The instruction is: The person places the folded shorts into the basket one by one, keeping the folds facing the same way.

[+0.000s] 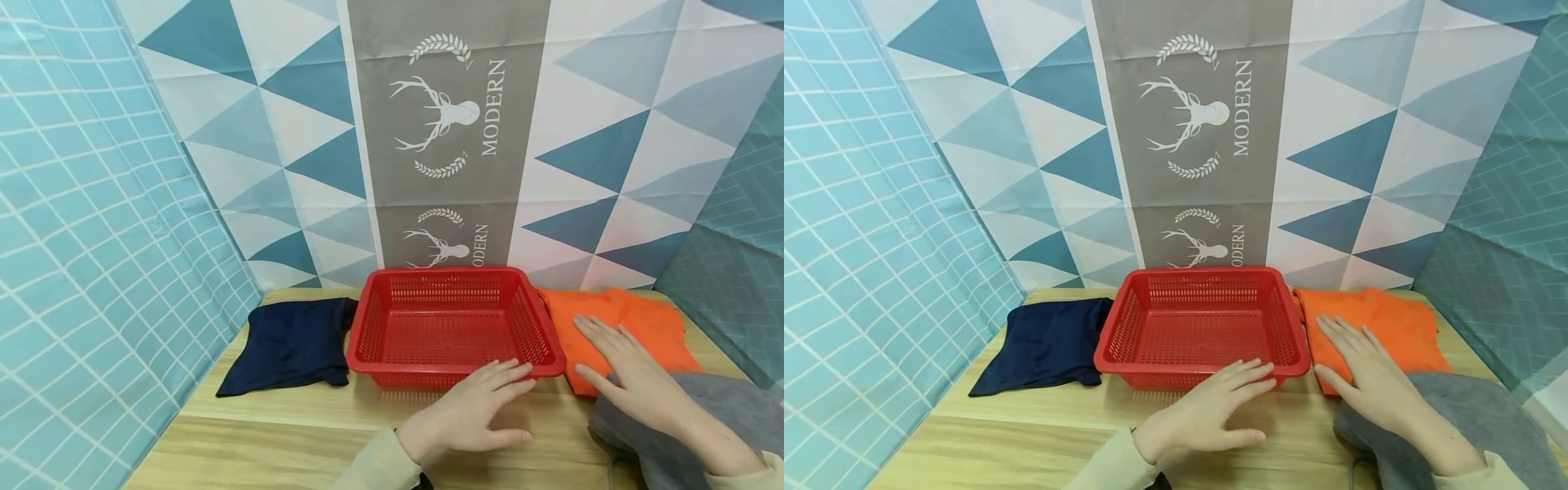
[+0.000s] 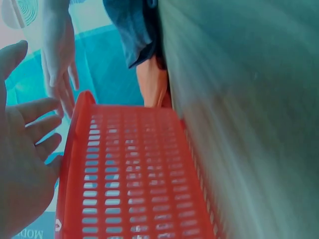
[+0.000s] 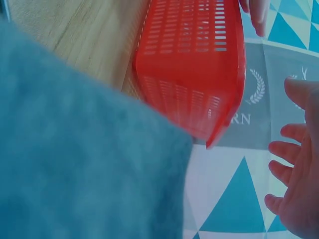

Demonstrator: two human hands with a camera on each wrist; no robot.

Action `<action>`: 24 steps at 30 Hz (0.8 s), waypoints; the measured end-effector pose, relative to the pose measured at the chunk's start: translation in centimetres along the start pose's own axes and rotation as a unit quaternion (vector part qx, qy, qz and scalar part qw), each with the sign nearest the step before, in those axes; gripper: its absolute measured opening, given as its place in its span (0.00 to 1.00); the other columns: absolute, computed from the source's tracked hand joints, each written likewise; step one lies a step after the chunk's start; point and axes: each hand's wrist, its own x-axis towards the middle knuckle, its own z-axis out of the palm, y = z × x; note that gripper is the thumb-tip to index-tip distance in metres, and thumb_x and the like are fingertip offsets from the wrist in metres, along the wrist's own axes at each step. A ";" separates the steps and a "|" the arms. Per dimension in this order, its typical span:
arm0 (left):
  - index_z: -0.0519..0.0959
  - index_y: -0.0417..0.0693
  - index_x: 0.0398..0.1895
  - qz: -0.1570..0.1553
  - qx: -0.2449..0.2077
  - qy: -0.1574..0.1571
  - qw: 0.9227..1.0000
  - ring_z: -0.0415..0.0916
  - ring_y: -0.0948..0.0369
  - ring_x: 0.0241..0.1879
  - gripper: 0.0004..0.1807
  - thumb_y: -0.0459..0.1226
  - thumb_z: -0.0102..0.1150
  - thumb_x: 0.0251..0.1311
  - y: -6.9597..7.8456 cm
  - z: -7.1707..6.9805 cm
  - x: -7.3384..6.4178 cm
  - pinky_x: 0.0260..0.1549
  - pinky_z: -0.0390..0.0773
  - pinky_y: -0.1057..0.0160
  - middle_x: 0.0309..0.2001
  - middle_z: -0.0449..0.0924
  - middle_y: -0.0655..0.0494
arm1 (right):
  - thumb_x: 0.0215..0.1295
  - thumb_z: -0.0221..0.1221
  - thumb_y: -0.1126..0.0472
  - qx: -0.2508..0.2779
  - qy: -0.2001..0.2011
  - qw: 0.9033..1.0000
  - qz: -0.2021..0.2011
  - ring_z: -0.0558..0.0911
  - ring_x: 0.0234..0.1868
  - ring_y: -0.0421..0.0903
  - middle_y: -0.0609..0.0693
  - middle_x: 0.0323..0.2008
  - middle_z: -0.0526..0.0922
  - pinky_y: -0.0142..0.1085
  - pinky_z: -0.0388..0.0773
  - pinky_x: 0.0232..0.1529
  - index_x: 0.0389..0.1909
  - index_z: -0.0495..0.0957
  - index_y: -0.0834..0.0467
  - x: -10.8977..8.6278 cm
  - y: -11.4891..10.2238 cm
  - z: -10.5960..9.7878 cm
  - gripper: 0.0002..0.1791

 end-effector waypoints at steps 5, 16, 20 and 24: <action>0.55 0.58 0.69 0.019 -0.002 -0.021 1.000 0.34 0.69 0.70 0.36 0.60 0.43 0.59 0.9 0.7 0.2 0.67 0.38 0.69 0.71 0.43 0.66 | 0.60 0.57 0.48 0.013 -0.001 1.000 0.017 0.48 0.70 0.53 0.59 0.66 0.58 0.40 0.24 0.68 0.70 0.50 0.52 -0.7 0.6 -0.5 0.40; 0.50 0.59 0.70 0.020 -0.037 -0.097 0.994 0.33 0.71 0.69 0.37 0.61 0.40 0.60 2.2 1.8 0.9 0.66 0.38 0.72 0.71 0.38 0.70 | 0.63 0.54 0.48 0.005 -0.020 0.999 0.039 0.50 0.69 0.58 0.64 0.65 0.58 0.40 0.23 0.68 0.70 0.48 0.55 -1.9 1.8 -1.2 0.39; 0.48 0.60 0.71 0.005 -0.071 -0.118 0.990 0.34 0.72 0.69 0.38 0.60 0.41 0.60 2.4 1.8 1.2 0.65 0.41 0.72 0.70 0.37 0.71 | 0.63 0.53 0.47 -0.002 -0.030 0.998 0.046 0.53 0.67 0.62 0.65 0.63 0.60 0.43 0.24 0.68 0.69 0.51 0.58 -2.3 2.3 -1.2 0.38; 0.48 0.60 0.70 -0.009 -0.089 -0.127 0.988 0.35 0.73 0.69 0.37 0.60 0.41 0.60 2.4 1.9 1.4 0.65 0.43 0.72 0.70 0.39 0.70 | 0.63 0.53 0.46 -0.014 -0.043 0.997 0.059 0.56 0.63 0.65 0.67 0.62 0.61 0.45 0.23 0.67 0.68 0.52 0.60 -2.6 2.9 -1.3 0.38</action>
